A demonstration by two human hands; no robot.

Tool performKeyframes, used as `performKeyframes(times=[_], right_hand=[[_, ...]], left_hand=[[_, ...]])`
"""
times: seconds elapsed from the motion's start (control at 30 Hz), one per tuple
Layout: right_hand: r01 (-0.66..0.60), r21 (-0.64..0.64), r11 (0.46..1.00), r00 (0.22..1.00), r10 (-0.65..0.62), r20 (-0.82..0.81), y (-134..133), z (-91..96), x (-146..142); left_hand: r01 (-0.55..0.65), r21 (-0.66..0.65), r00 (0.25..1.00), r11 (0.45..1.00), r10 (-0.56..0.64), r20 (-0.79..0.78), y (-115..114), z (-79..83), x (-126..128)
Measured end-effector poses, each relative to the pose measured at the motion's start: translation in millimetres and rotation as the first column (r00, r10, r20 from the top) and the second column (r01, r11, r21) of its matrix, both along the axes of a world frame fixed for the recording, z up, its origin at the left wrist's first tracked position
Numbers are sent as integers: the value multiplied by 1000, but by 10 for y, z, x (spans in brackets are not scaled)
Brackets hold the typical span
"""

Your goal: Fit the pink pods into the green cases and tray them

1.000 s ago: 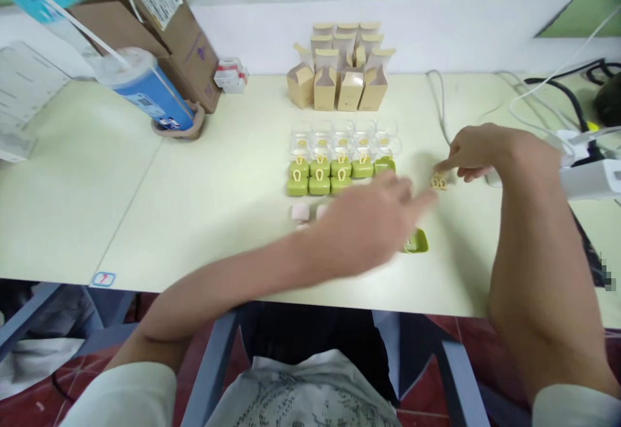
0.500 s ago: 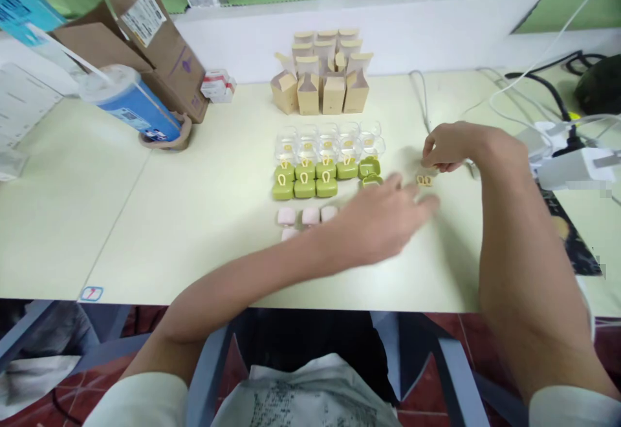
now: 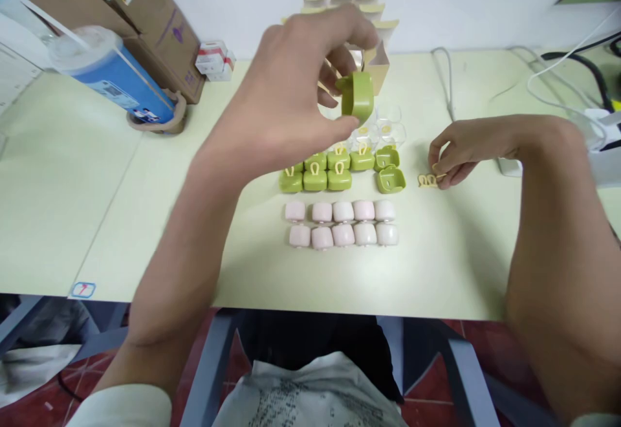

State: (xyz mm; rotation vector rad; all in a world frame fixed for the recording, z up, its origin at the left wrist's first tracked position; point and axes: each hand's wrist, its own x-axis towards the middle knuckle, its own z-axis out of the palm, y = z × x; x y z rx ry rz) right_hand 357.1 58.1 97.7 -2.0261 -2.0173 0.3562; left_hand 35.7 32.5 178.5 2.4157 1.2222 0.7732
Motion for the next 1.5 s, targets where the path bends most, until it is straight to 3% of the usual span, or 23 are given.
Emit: performKeyframes(times=[0.27, 0.37, 0.47, 0.7, 0.83, 0.93, 1.1, 1.17, 1.27, 1.43, 1.5], right_hand=[[-42, 190, 981, 952, 98, -291, -140, 573, -370], [-102, 316, 943, 826, 257, -501, -253, 689, -591], [-131, 406, 904, 731, 364, -576, -365, 665, -766], [-112, 449, 886, 790, 353, -500, -407, 563, -861], [-119, 547, 829, 797, 408, -446, -442, 566, -899], [-153, 591, 792, 822, 433, -368, -461, 542, -933], [-272, 746, 608, 842, 526, -121, -348, 406, -937], [-295, 773, 562, 844, 532, -65, -313, 368, -933], [-308, 758, 574, 862, 506, -33, -344, 386, -952], [-276, 671, 688, 886, 453, -99, -477, 492, -1006], [-309, 642, 702, 876, 473, -95, -487, 505, -1000]], left_hand=[[96, -47, 986, 994, -88, 139, 175, -150, -128], [146, -85, 969, 986, -125, 215, 278, -251, -151], [168, -89, 952, 982, -138, 274, 340, -323, -139], [269, -77, 879, 960, -212, 427, 355, -346, -65], [198, -62, 909, 978, -160, 385, 369, -377, -20], [220, -74, 895, 973, -171, 412, 397, -434, -10], [409, -68, 740, 910, -287, 608, 483, -553, -12], [443, -63, 709, 895, -306, 635, 489, -564, -3], [458, -52, 697, 888, -322, 640, 447, -528, 22], [470, -44, 692, 882, -336, 639, 362, -447, 58], [476, -53, 687, 878, -334, 645, 366, -455, 58]])
